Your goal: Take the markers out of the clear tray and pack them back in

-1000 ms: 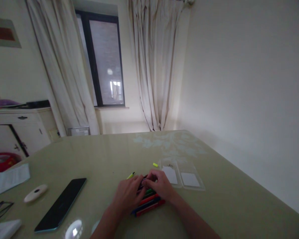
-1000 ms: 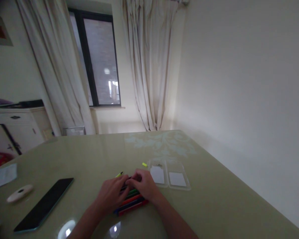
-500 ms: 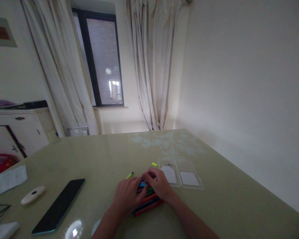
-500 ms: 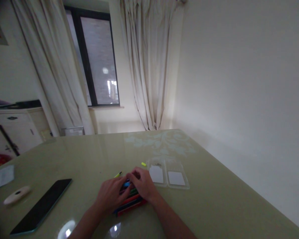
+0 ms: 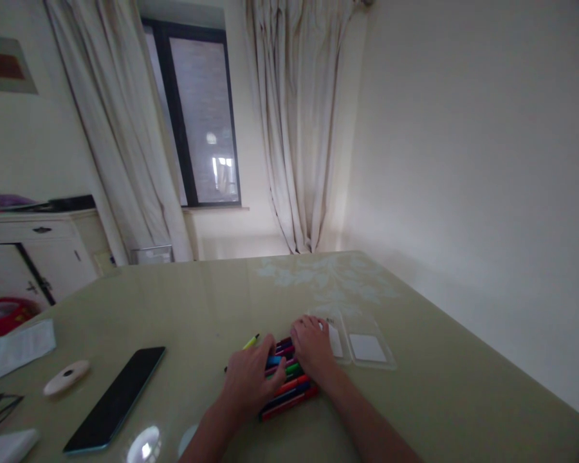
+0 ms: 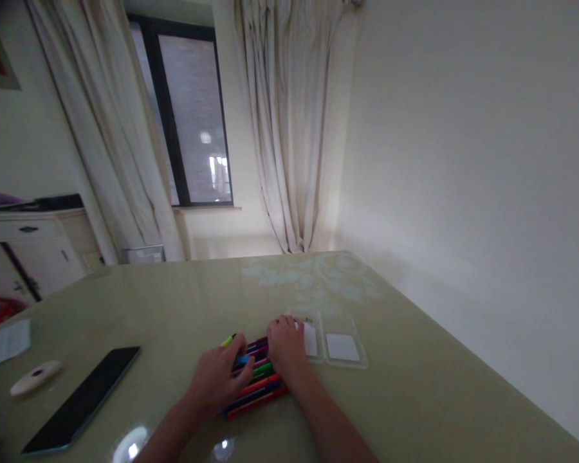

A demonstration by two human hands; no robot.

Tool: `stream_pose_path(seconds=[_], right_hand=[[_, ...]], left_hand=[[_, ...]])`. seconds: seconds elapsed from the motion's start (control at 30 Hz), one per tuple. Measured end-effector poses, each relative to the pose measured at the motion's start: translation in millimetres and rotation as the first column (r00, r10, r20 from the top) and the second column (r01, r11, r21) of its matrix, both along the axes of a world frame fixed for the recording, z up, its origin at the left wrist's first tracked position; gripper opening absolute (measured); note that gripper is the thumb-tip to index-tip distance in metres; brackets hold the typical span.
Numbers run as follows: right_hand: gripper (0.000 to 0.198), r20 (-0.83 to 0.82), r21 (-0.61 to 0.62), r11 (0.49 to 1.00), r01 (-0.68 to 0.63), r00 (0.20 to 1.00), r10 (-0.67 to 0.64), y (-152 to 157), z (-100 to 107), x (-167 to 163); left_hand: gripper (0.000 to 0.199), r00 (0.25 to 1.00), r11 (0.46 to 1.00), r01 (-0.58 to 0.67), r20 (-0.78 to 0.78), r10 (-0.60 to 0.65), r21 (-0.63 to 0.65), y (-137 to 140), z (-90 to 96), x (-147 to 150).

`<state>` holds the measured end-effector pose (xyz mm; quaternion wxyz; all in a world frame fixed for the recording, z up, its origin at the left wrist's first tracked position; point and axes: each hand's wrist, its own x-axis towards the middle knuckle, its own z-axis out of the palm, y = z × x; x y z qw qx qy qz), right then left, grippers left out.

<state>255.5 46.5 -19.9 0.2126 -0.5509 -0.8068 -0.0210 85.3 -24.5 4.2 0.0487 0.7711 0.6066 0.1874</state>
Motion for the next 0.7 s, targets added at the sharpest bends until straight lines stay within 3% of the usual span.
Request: stream_pose_path(seconds=[0.23,0.3,0.43,0.53,0.7], right_hand=[[0.029,-0.04,-0.049,0.999,0.015,0.999,-0.017,1.5,-2.2,2.6],[0.033,-0.08,-0.067,0.998,0.011,0.997,-0.016,2.3,-3.2,4.0],[0.033,-0.237,-0.106,0.994,-0.029,0.971,0.003,4.2,-1.5,5.1],[0.032,-0.46,-0.081,0.99,-0.115,0.886,0.065,3.3,2.6,4.4],[0.024,-0.737,-0.031,0.959,-0.283,0.654,0.169,-6.5,14.5,1.3]], left_hand=[[0.023,0.959,0.996,0.07,0.27,-0.081,0.05,14.5,-15.2,-4.8],[0.023,0.966,0.998,-0.019,0.259,0.004,0.052,17.9,-13.6,-13.8],[0.022,0.969,0.969,-0.244,0.055,0.243,0.026,21.7,-13.2,-40.3],[0.018,0.955,0.956,-0.293,0.029,0.294,-0.027,23.8,-16.7,-53.7],[0.022,0.959,0.968,-0.252,0.126,0.252,-0.017,28.8,-16.2,-50.5]])
